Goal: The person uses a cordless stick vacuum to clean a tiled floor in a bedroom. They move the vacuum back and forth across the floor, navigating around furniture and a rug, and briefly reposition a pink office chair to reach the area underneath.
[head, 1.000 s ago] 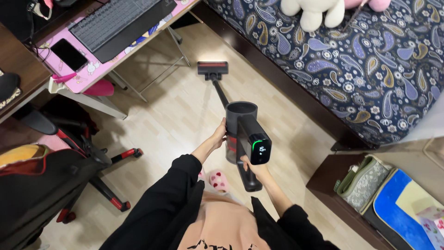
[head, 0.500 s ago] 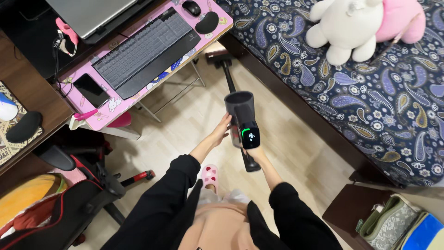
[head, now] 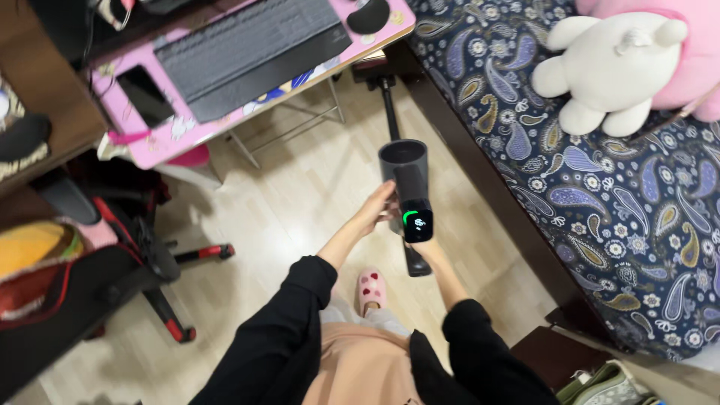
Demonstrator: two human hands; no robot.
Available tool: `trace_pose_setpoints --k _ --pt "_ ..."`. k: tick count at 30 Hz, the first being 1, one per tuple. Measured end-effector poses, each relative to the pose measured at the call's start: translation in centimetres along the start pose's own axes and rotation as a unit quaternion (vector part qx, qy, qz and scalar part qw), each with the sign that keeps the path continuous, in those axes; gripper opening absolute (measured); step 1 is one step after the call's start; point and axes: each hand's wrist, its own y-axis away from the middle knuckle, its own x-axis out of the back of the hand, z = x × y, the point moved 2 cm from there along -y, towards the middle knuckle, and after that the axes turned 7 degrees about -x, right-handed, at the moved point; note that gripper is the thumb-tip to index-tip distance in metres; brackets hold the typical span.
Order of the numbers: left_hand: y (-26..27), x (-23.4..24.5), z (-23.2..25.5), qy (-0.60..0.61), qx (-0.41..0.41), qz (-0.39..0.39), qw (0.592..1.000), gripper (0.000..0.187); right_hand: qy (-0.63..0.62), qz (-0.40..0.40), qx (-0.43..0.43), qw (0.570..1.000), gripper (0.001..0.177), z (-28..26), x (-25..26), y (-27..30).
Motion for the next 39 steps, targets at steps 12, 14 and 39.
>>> trace_pose_setpoints --k 12,14,39 --pt "5.6 -3.6 1.1 0.022 -0.008 0.008 1.0 0.075 0.124 -0.043 0.28 0.951 0.043 -4.9 3.0 4.2" --pt "5.6 -3.3 2.1 0.051 -0.005 0.036 0.998 0.075 0.128 -0.051 0.222 0.965 0.048 -6.0 2.5 4.1" --pt "-1.5 -2.0 -2.1 0.185 0.058 0.042 0.98 0.054 0.57 0.005 0.28 0.773 0.091 -14.5 6.8 3.7"
